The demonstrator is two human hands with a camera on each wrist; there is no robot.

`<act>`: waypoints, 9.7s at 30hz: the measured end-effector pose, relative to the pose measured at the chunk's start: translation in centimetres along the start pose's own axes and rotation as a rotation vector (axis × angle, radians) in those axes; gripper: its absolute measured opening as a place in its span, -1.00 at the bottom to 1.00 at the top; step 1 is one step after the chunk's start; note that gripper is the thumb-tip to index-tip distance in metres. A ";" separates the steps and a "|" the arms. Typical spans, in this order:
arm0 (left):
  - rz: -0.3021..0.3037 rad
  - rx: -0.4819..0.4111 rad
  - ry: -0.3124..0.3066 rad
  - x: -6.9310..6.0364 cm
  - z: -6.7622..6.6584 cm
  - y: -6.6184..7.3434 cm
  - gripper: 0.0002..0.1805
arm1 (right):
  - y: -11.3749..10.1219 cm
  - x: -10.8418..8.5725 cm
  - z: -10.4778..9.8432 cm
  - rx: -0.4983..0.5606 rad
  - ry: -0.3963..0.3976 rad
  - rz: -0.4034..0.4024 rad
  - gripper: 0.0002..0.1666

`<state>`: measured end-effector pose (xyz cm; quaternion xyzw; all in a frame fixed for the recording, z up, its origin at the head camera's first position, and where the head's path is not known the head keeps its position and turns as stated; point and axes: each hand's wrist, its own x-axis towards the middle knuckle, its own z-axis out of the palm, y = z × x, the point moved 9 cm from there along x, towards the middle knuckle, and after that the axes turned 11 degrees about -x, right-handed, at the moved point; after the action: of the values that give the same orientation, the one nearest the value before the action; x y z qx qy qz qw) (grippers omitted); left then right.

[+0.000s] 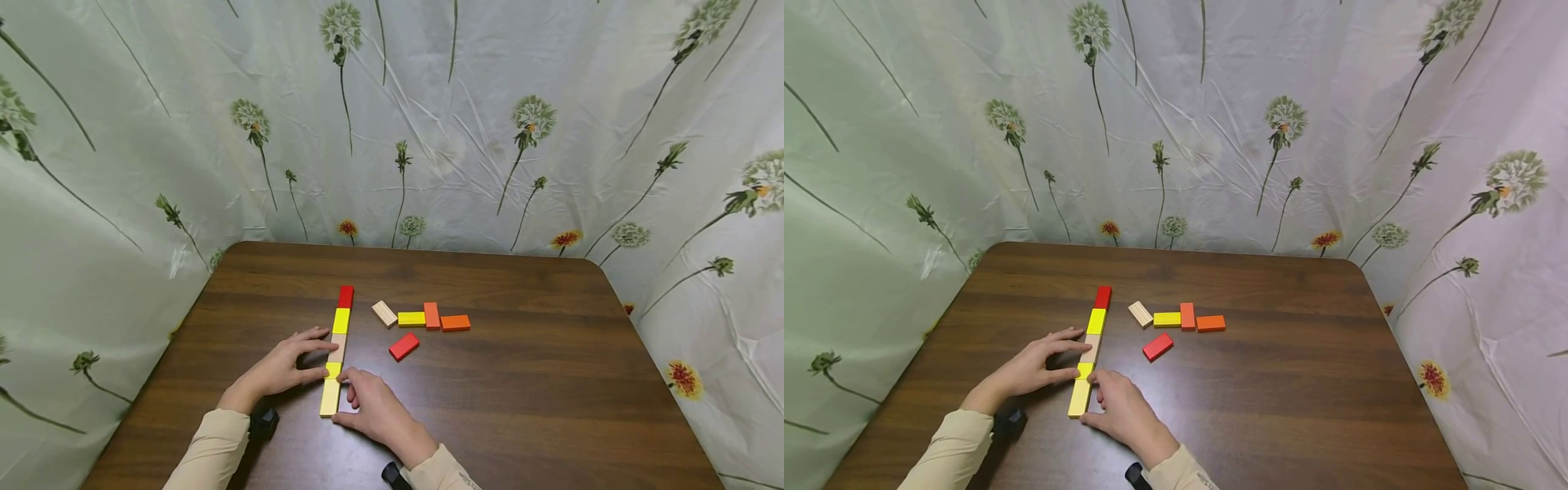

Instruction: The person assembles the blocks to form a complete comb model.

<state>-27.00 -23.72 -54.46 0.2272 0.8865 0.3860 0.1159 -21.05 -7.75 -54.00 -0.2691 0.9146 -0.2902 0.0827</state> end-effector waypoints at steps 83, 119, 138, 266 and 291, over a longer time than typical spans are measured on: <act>-0.025 -0.044 -0.010 -0.6 0.2 0.4 -0.17 | 6.6 -1.3 -3.7 0.152 0.125 0.165 -0.50; 0.001 -0.054 -0.005 -0.5 0.5 0.2 -0.16 | 12.1 -2.2 -6.6 0.212 0.251 0.464 -0.18; -0.022 -0.065 -0.005 -0.5 0.5 -0.1 -0.16 | 12.2 -1.9 -6.4 0.187 0.254 0.490 -0.18; -0.005 -0.065 -0.012 -0.3 0.7 -0.3 -0.19 | -2.0 -3.7 2.4 0.120 -0.123 0.015 -0.45; -0.041 -0.071 -0.012 -0.2 0.4 -0.2 -0.15 | -1.8 -3.1 2.2 0.113 -0.119 0.026 -0.45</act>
<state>-26.72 -23.65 -54.87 0.2072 0.8760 0.4133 0.1370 -16.94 -8.36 -54.75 -0.2687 0.8937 -0.3238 0.1557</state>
